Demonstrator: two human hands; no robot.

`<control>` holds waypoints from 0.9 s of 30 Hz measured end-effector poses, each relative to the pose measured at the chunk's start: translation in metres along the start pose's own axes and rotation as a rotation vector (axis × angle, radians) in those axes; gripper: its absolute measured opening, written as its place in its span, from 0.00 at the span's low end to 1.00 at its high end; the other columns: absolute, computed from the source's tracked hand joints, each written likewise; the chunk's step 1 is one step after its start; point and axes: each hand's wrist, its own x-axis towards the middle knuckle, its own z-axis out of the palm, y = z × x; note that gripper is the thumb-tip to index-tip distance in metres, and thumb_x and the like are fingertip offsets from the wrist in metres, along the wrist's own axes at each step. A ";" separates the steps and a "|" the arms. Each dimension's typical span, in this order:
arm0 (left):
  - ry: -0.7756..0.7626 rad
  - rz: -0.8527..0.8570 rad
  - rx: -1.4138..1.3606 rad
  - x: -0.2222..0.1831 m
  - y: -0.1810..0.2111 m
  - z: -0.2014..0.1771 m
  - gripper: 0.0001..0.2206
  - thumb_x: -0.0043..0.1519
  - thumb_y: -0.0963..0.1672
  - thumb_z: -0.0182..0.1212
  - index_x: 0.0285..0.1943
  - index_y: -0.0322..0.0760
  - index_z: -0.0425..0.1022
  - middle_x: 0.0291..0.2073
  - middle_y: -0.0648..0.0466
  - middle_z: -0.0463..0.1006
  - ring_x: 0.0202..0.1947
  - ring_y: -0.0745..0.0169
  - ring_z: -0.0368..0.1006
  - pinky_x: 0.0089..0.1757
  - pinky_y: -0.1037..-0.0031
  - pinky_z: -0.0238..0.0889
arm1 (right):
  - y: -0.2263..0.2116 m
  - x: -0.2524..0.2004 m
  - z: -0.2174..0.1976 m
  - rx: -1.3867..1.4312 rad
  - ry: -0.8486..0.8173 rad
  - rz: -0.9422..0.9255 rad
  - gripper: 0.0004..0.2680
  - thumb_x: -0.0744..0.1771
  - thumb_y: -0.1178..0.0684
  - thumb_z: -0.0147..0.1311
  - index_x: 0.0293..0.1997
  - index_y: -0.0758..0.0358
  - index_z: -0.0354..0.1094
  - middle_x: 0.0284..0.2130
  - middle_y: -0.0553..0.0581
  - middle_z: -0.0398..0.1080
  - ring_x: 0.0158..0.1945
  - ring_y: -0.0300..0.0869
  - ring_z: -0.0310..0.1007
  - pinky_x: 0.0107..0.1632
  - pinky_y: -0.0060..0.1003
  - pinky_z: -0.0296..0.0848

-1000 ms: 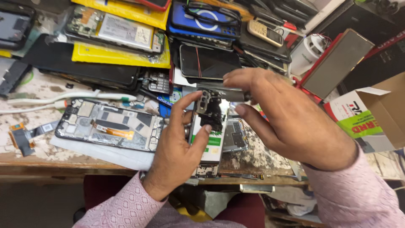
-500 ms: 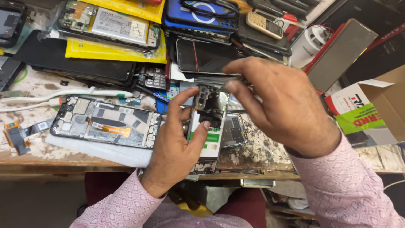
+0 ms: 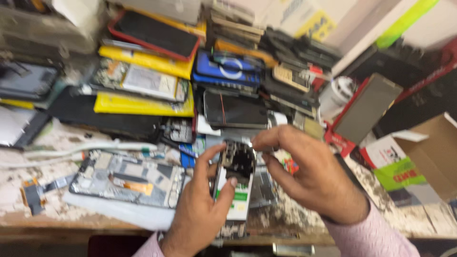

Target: The person unscrews and removes internal components from the back of a mobile phone using a screwdriver.

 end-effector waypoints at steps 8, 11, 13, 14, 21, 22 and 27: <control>-0.073 -0.192 -0.040 0.005 0.000 0.001 0.31 0.62 0.40 0.56 0.76 0.46 0.52 0.46 0.44 0.84 0.48 0.56 0.80 0.48 0.67 0.73 | -0.013 -0.004 0.005 -0.155 0.067 -0.023 0.07 0.66 0.63 0.55 0.48 0.65 0.69 0.44 0.61 0.75 0.48 0.51 0.77 0.48 0.41 0.75; -0.076 -0.161 -0.035 0.004 0.000 0.002 0.29 0.62 0.40 0.56 0.74 0.44 0.51 0.47 0.44 0.83 0.48 0.56 0.80 0.48 0.66 0.73 | -0.017 -0.003 0.007 -0.207 0.106 -0.007 0.12 0.64 0.57 0.61 0.50 0.67 0.67 0.44 0.62 0.74 0.48 0.52 0.76 0.48 0.42 0.74; -0.075 -0.138 -0.034 0.003 0.000 0.003 0.29 0.62 0.40 0.56 0.73 0.43 0.51 0.47 0.44 0.83 0.49 0.56 0.80 0.48 0.67 0.73 | -0.016 -0.005 0.011 -0.251 0.133 0.038 0.11 0.65 0.56 0.62 0.50 0.66 0.68 0.43 0.60 0.75 0.47 0.51 0.77 0.47 0.41 0.75; -0.070 -0.142 -0.034 0.003 0.000 0.003 0.29 0.62 0.40 0.56 0.73 0.44 0.52 0.46 0.44 0.84 0.48 0.56 0.80 0.48 0.67 0.73 | -0.016 -0.006 0.012 -0.253 0.135 0.034 0.09 0.66 0.58 0.60 0.48 0.65 0.69 0.42 0.59 0.75 0.47 0.51 0.77 0.48 0.41 0.75; -0.076 -0.162 -0.046 0.004 0.001 0.002 0.30 0.62 0.40 0.55 0.75 0.45 0.51 0.47 0.45 0.83 0.49 0.57 0.80 0.47 0.68 0.75 | -0.010 -0.010 0.017 -0.203 0.118 0.355 0.07 0.68 0.53 0.62 0.48 0.60 0.74 0.40 0.55 0.77 0.44 0.47 0.80 0.46 0.38 0.77; -0.075 -0.149 -0.041 0.005 0.002 0.003 0.30 0.62 0.40 0.56 0.75 0.44 0.52 0.47 0.44 0.83 0.48 0.57 0.80 0.47 0.68 0.74 | -0.011 -0.010 0.016 -0.204 0.128 0.277 0.07 0.67 0.55 0.61 0.47 0.61 0.74 0.40 0.56 0.76 0.45 0.48 0.79 0.47 0.39 0.76; -0.092 -0.232 -0.020 0.005 0.009 0.001 0.31 0.62 0.40 0.55 0.76 0.47 0.52 0.45 0.45 0.83 0.46 0.60 0.84 0.44 0.68 0.75 | -0.016 -0.011 0.013 -0.184 0.159 0.074 0.08 0.63 0.62 0.59 0.44 0.63 0.74 0.43 0.58 0.74 0.51 0.51 0.77 0.52 0.41 0.75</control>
